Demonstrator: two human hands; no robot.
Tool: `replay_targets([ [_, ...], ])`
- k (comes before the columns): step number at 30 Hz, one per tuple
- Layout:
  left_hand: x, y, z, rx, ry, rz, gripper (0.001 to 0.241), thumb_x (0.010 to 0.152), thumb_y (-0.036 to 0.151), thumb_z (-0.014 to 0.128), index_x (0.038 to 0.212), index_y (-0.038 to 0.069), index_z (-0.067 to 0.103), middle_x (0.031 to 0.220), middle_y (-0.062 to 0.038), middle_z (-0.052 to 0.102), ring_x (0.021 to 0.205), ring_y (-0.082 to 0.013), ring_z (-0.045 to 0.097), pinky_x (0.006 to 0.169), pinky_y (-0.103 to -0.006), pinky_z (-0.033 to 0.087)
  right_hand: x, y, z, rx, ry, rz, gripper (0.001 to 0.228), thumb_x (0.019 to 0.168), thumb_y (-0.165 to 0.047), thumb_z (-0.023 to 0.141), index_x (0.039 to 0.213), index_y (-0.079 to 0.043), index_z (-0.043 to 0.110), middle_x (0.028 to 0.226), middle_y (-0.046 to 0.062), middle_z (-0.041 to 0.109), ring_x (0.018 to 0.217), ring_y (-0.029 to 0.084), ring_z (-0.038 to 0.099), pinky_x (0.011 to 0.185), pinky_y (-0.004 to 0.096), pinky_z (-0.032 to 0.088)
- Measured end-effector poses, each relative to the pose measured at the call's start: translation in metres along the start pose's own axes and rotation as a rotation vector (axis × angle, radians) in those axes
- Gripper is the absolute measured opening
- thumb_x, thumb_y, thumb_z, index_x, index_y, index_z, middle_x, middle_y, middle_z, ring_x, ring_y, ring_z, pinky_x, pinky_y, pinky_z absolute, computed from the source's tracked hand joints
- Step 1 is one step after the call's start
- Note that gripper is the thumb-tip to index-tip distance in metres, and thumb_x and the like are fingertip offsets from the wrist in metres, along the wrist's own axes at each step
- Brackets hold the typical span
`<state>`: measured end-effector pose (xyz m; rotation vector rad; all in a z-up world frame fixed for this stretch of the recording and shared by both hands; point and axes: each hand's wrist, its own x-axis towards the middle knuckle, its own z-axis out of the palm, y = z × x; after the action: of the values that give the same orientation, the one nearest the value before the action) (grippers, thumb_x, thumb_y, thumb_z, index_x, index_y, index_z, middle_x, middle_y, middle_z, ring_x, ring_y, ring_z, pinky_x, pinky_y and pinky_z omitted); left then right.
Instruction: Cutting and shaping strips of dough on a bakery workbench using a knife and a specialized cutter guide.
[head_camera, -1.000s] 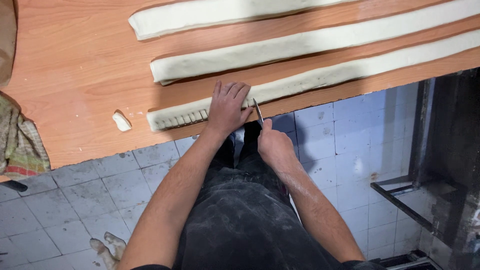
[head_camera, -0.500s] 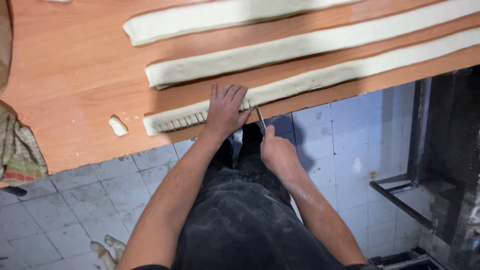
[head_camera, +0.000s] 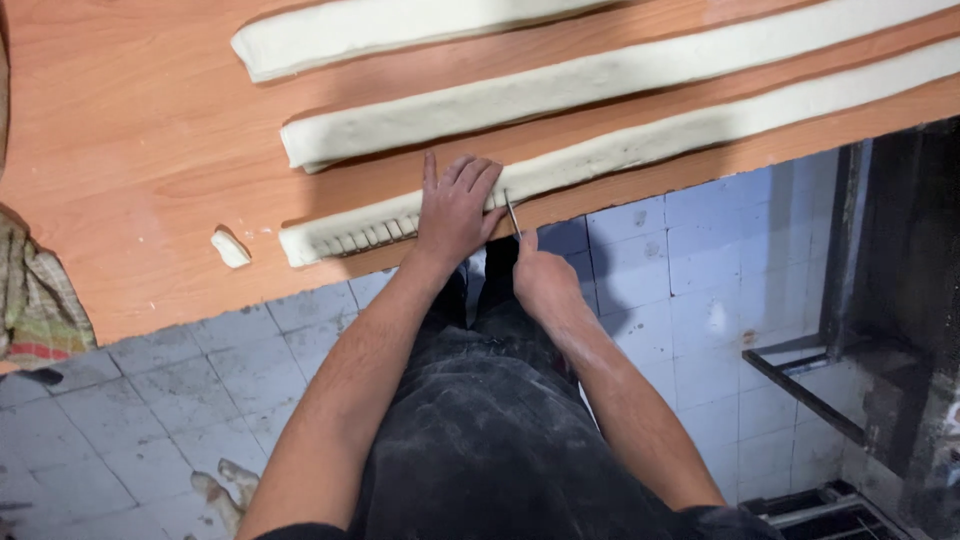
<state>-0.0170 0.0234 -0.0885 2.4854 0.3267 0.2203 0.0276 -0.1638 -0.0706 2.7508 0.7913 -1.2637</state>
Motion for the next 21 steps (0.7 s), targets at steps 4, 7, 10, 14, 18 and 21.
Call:
replay_targets([
  [4, 0.006, 0.001, -0.007, 0.016, -0.002, 0.007, 0.065, 0.083, 0.036, 0.083, 0.138, 0.012, 0.061, 0.135, -0.006, 0.062, 0.134, -0.0273, 0.051, 0.121, -0.0723, 0.017, -0.022, 0.015, -0.004, 0.030, -0.006, -0.028, 0.036, 0.108, -0.021, 0.034, 0.122, 0.010, 0.048, 0.094, 0.033, 0.070, 0.087, 0.050, 0.069, 0.080, 0.061, 0.053],
  [7, 0.008, 0.007, -0.008, 0.000, -0.022, 0.017, 0.069, 0.078, 0.036, 0.084, 0.137, 0.011, 0.060, 0.135, -0.007, 0.062, 0.133, -0.0281, 0.051, 0.119, -0.0730, 0.016, -0.037, 0.009, -0.024, 0.022, -0.014, -0.032, 0.035, 0.103, -0.022, 0.038, 0.120, 0.008, 0.047, 0.090, 0.031, 0.070, 0.083, 0.051, 0.069, 0.077, 0.062, 0.053],
  [10, 0.008, 0.008, -0.002, 0.000, -0.032, 0.020, 0.072, 0.075, 0.037, 0.085, 0.137, 0.010, 0.060, 0.135, -0.007, 0.061, 0.133, -0.0287, 0.051, 0.118, -0.0739, 0.015, -0.038, -0.003, -0.042, 0.002, 0.032, -0.033, 0.033, 0.102, -0.022, 0.042, 0.116, 0.007, 0.046, 0.083, 0.030, 0.070, 0.080, 0.051, 0.069, 0.073, 0.062, 0.053],
  [14, 0.012, 0.008, 0.005, 0.017, -0.015, 0.026, 0.070, 0.078, 0.036, 0.084, 0.138, 0.011, 0.060, 0.135, -0.006, 0.061, 0.134, -0.0278, 0.052, 0.120, -0.0738, 0.016, -0.026, -0.006, -0.052, -0.013, 0.040, -0.016, 0.030, 0.100, -0.021, 0.045, 0.115, 0.005, 0.045, 0.079, 0.030, 0.070, 0.078, 0.050, 0.069, 0.071, 0.060, 0.054],
  [18, 0.011, 0.009, 0.008, 0.014, 0.003, 0.022, 0.066, 0.081, 0.035, 0.083, 0.137, 0.011, 0.060, 0.134, -0.006, 0.062, 0.134, -0.0277, 0.052, 0.120, -0.0739, 0.016, -0.010, 0.002, -0.037, -0.050, 0.023, -0.037, 0.035, 0.100, -0.019, 0.045, 0.124, 0.007, 0.043, 0.083, 0.029, 0.071, 0.080, 0.049, 0.070, 0.072, 0.059, 0.055],
  [21, 0.012, 0.011, 0.004, 0.014, 0.005, 0.004, 0.062, 0.082, 0.031, 0.082, 0.137, 0.012, 0.061, 0.134, -0.005, 0.063, 0.134, -0.0271, 0.052, 0.120, -0.0740, 0.016, 0.003, 0.006, -0.019, -0.072, 0.011, -0.028, 0.039, 0.102, -0.016, 0.041, 0.132, 0.009, 0.042, 0.086, 0.029, 0.071, 0.082, 0.048, 0.070, 0.072, 0.059, 0.056],
])
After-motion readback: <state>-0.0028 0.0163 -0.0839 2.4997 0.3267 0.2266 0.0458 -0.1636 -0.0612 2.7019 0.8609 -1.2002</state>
